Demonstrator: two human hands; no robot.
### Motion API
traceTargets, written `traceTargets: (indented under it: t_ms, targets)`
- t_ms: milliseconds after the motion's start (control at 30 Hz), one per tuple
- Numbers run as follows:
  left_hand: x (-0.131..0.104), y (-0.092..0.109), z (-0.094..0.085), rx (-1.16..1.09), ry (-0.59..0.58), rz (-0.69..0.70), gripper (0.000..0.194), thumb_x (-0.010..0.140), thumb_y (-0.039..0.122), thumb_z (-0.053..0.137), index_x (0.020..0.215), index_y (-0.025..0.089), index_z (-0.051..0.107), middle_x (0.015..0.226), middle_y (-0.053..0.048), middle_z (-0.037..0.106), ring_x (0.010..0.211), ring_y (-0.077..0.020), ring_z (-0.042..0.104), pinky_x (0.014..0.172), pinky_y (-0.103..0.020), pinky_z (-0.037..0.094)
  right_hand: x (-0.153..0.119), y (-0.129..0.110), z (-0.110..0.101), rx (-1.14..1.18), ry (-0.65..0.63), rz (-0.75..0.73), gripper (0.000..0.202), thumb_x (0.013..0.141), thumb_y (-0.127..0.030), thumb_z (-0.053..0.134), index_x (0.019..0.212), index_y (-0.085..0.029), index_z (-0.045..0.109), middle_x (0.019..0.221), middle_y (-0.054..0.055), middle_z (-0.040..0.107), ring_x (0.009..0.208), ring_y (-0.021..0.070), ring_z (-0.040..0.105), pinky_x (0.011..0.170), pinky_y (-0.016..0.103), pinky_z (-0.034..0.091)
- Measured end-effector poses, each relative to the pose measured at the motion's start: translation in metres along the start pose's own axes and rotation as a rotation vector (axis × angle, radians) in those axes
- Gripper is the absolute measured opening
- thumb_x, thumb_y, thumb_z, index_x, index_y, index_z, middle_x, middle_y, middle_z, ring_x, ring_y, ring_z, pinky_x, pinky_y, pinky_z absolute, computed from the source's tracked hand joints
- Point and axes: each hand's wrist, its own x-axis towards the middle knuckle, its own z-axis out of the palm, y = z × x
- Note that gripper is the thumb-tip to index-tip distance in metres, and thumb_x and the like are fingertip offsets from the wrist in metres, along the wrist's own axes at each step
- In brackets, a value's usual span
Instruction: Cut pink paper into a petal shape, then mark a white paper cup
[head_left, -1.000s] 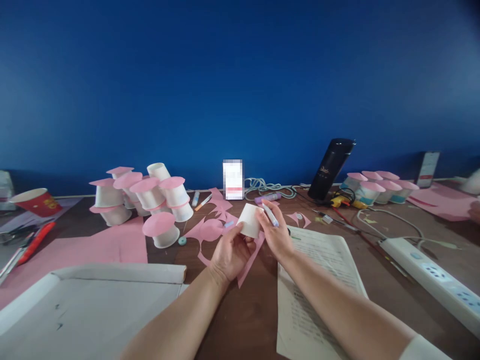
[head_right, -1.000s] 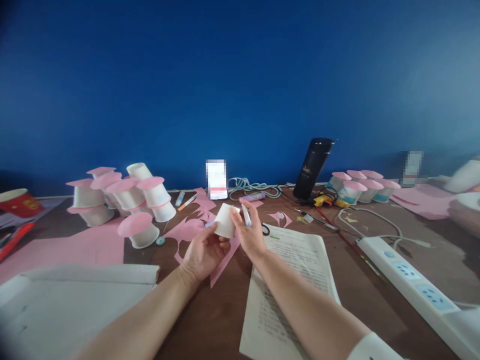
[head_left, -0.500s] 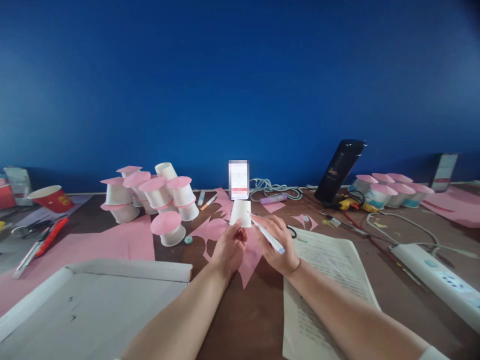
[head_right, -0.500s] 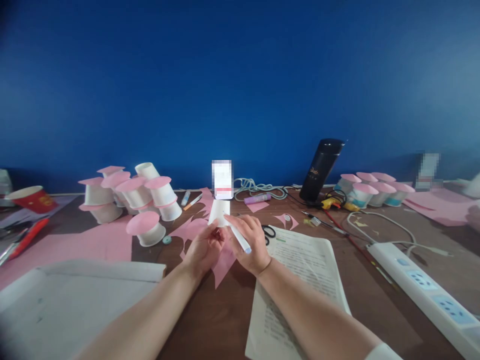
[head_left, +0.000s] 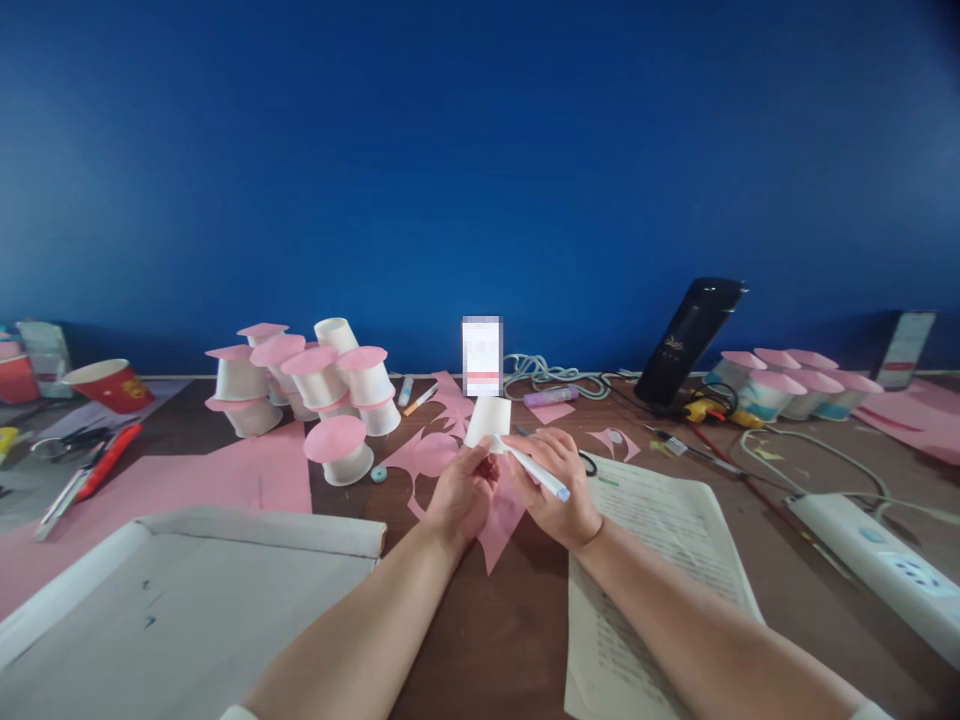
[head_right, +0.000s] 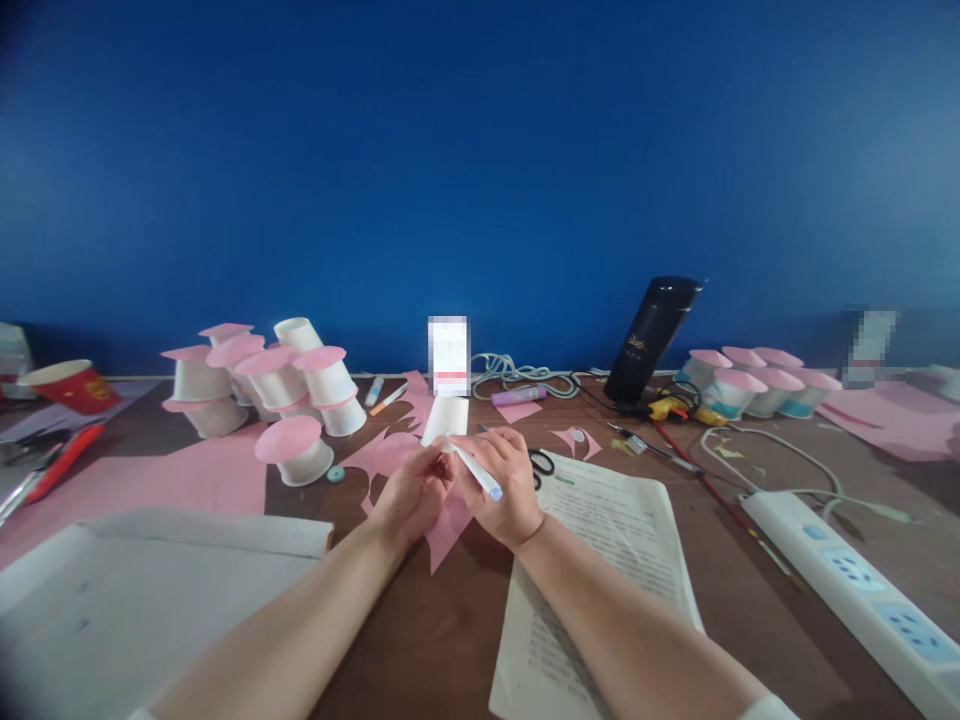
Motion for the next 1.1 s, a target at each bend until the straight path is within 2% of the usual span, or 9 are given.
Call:
traceTargets:
  t_ms: [367,733,1100]
  targets:
    - [0.0006,-0.0015,-0.0025,0.054,-0.064,0.029,0.022,0.061,0.015,0.08,0.065,0.014,0.059,0.068,0.0,0.06,0.065,-0.0079,0.055,0.068,-0.021,0.043,0.0014,-0.0038,0.0005,-0.014,-0.002,-0.023,0.026,0.087,-0.016,0.057,0.111,-0.024,0.061,0.095,0.002,0.073,0.085,0.0173,0.065,0.09,0.038,0.042]
    - [0.001,-0.0014,-0.0024,0.041,-0.048,0.028,0.024,0.061,0.02,0.082,0.077,0.012,0.065,0.07,0.0,0.061,0.062,-0.007,0.053,0.064,-0.021,0.043,-0.0009,-0.0001,0.0022,-0.051,-0.017,-0.023,0.024,0.087,-0.016,0.056,0.11,-0.023,0.061,0.098,0.002,0.073,0.089,0.0172,0.064,0.093,0.038,0.04]
    - [-0.0003,-0.0017,-0.0019,0.065,-0.055,0.061,0.028,0.057,0.019,0.085,0.074,0.012,0.065,0.065,0.002,0.059,0.058,-0.0056,0.052,0.061,-0.02,0.042,-0.0014,-0.0029,0.002,-0.082,-0.004,-0.023,0.023,0.089,-0.017,0.055,0.11,-0.022,0.061,0.096,0.002,0.073,0.087,0.0172,0.064,0.092,0.038,0.04]
